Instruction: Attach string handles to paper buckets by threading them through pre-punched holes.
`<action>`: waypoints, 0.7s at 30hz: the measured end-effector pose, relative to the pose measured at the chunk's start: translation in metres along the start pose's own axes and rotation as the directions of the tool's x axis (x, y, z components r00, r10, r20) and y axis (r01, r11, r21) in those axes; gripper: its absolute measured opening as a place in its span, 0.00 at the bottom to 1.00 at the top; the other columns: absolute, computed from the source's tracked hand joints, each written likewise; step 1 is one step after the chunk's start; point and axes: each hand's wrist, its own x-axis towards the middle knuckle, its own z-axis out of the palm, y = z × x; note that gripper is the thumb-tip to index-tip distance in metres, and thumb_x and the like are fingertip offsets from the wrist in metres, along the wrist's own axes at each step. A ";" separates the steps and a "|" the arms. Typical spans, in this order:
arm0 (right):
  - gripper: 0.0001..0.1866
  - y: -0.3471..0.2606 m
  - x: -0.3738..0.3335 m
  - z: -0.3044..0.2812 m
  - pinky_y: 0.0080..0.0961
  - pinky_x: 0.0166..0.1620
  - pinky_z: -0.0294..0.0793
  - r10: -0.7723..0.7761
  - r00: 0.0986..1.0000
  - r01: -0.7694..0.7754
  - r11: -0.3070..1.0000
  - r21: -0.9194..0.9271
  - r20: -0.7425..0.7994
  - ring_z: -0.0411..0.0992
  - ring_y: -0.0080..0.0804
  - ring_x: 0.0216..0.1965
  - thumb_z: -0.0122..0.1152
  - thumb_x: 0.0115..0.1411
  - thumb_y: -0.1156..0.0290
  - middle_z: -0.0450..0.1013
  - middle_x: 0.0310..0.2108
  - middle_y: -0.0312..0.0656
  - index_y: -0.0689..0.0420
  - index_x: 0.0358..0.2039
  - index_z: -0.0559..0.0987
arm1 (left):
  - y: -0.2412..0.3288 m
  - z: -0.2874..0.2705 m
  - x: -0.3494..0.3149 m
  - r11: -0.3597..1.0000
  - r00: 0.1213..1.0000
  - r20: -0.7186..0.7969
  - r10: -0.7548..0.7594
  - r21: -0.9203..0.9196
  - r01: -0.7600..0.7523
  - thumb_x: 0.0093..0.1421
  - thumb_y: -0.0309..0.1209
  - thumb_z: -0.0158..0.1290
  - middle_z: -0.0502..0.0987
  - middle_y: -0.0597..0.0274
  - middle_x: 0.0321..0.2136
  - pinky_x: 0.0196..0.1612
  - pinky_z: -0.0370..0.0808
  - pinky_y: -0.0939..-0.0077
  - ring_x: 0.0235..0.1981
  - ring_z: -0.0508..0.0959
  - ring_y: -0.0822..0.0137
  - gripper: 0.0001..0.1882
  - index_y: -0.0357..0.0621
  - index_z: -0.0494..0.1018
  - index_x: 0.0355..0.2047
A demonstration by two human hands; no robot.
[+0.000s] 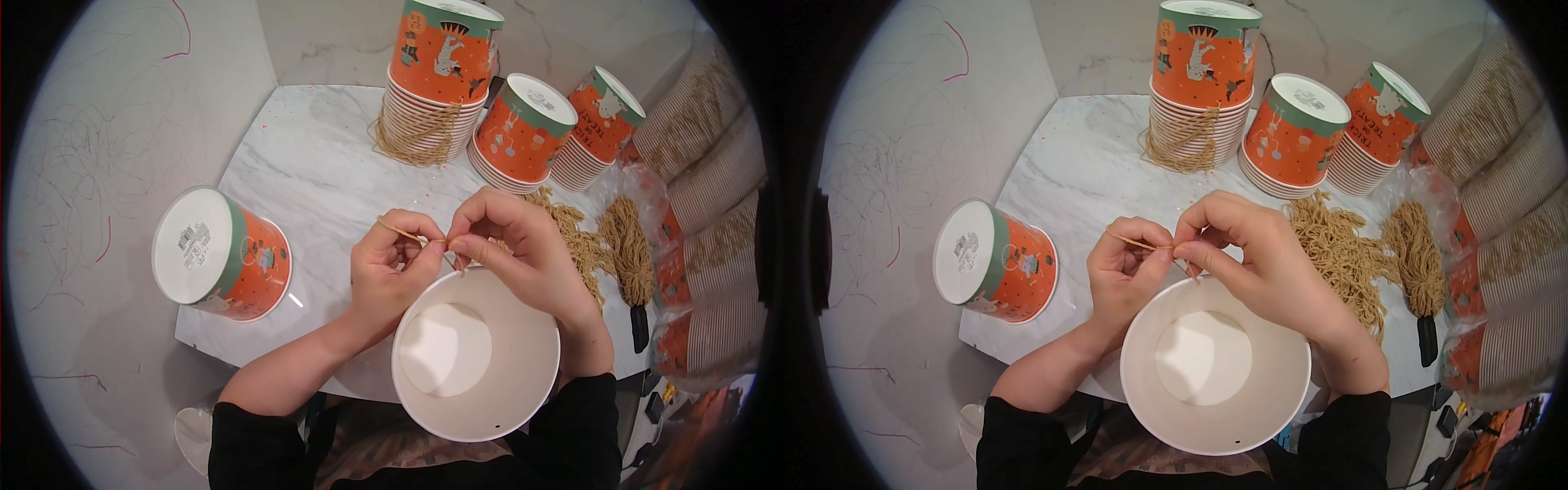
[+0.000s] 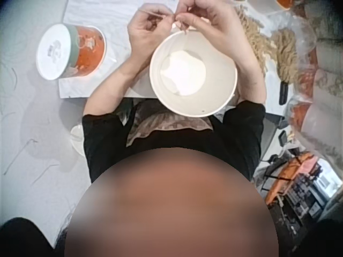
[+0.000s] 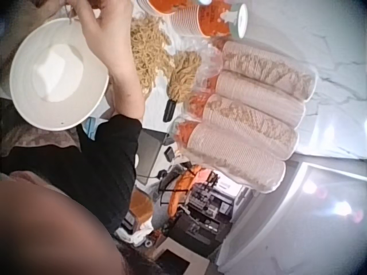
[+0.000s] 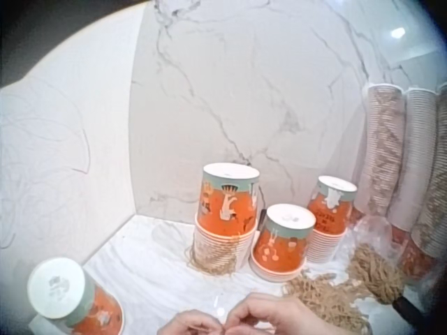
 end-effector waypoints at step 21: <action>0.06 0.017 0.008 -0.008 0.22 0.40 0.74 -0.073 0.997 0.071 0.996 -0.047 -0.033 0.74 0.20 0.34 0.68 0.61 0.77 0.75 0.34 0.35 0.62 0.36 0.79 | -0.004 -0.002 0.002 0.984 0.989 -0.004 -0.151 -0.095 0.150 0.64 0.15 0.56 0.79 0.65 0.35 0.27 0.68 0.91 0.28 0.74 0.86 0.07 0.35 0.74 0.41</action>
